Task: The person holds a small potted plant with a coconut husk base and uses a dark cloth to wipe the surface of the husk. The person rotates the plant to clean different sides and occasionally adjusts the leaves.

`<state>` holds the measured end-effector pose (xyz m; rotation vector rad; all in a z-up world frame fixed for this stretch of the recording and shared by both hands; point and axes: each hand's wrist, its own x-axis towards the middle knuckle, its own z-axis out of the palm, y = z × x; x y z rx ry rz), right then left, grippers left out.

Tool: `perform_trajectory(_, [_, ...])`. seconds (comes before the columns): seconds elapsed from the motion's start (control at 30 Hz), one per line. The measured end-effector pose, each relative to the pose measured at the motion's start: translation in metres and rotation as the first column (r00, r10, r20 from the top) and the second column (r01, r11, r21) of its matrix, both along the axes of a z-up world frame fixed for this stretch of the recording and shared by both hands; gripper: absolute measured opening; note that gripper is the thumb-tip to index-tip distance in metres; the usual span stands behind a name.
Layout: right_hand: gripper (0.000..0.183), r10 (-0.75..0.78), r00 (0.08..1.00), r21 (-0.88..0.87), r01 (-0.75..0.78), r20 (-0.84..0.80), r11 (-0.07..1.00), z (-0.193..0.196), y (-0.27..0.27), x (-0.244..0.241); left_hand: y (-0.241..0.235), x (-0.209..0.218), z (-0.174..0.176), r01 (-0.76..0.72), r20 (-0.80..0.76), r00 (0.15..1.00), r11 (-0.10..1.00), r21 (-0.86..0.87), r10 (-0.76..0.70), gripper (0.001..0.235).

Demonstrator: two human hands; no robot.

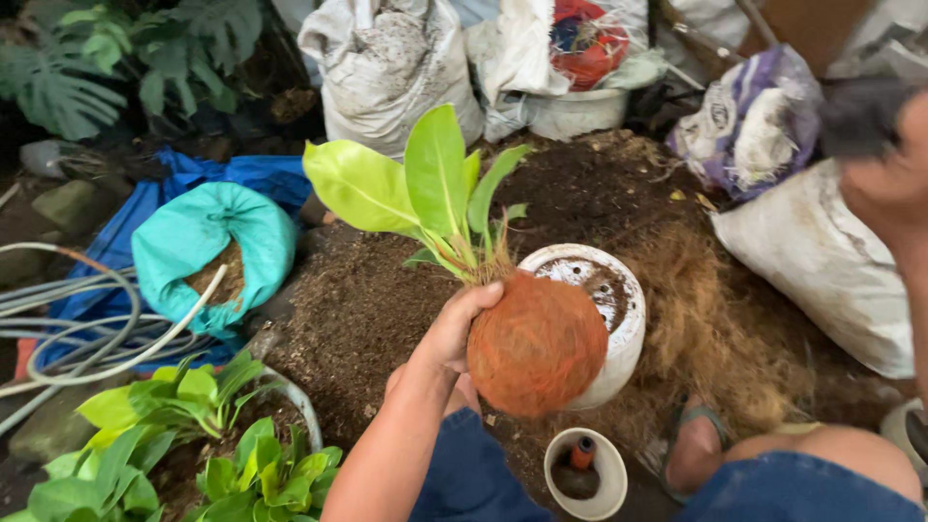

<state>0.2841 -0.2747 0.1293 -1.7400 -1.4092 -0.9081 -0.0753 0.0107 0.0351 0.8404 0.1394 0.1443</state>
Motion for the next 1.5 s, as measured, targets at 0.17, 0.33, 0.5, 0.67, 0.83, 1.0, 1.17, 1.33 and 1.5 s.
perform_trajectory(0.17, [0.014, -0.048, 0.995, 0.011, 0.049, -0.089, 0.999, -0.008, 0.018, 0.015, 0.019, -0.003, 0.009, -0.29, 0.013, 0.957, 0.947, 0.139, 0.291, 0.054])
perform_trajectory(0.33, [0.015, -0.049, 0.999, 0.037, 0.049, 0.003, 0.998, -0.004, 0.033, 0.007, 0.032, -0.02, 0.019, -0.288, 0.111, 0.956, 0.943, 0.167, 0.272, 0.055])
perform_trajectory(0.5, [0.016, -0.06, 0.995, 0.037, 0.057, 0.083, 0.998, -0.017, 0.04, -0.006, 0.024, -0.035, 0.035, -0.126, 0.258, 0.965, 0.952, 0.279, 0.051, 0.062])
perform_trajectory(0.67, [0.018, -0.121, 0.993, 0.022, 0.121, -0.005, 0.992, -0.011, 0.017, 0.013, -0.013, -0.036, 0.054, -0.045, 0.316, 0.947, 0.944, 0.326, -0.064, 0.064])
perform_trajectory(0.83, [0.02, -0.149, 0.9, -0.023, 0.153, -0.409, 0.988, -0.057, 0.033, 0.053, -0.051, -0.037, 0.072, -0.089, 0.376, 0.927, 0.964, 0.25, -0.011, 0.061])
perform_trajectory(1.0, [0.019, -0.239, 0.733, -0.318, 0.033, -0.637, 0.948, -0.236, 0.123, -0.026, -0.048, -0.004, 0.072, -0.187, 0.473, 0.834, 0.951, -0.246, 0.286, 0.051])
perform_trajectory(1.17, [0.024, -0.006, 0.555, -0.301, -0.442, -0.832, 0.845, -0.303, 0.081, -0.219, 0.024, 0.022, 0.061, -0.451, 0.372, 0.729, 0.812, -0.37, 0.574, 0.063])
perform_trajectory(1.33, [0.027, 0.555, 0.745, -0.408, -0.667, -0.371, 0.623, -0.174, 0.017, -0.267, 0.058, 0.034, 0.031, -0.527, 0.278, 0.74, 0.784, -0.327, 0.613, 0.067])
perform_trajectory(1.5, [0.037, 0.663, 0.748, -0.52, -0.564, 0.005, 0.641, -0.013, -0.009, -0.202, 0.044, 0.042, -0.012, -0.513, 0.194, 0.808, 0.826, -0.233, 0.557, 0.06])
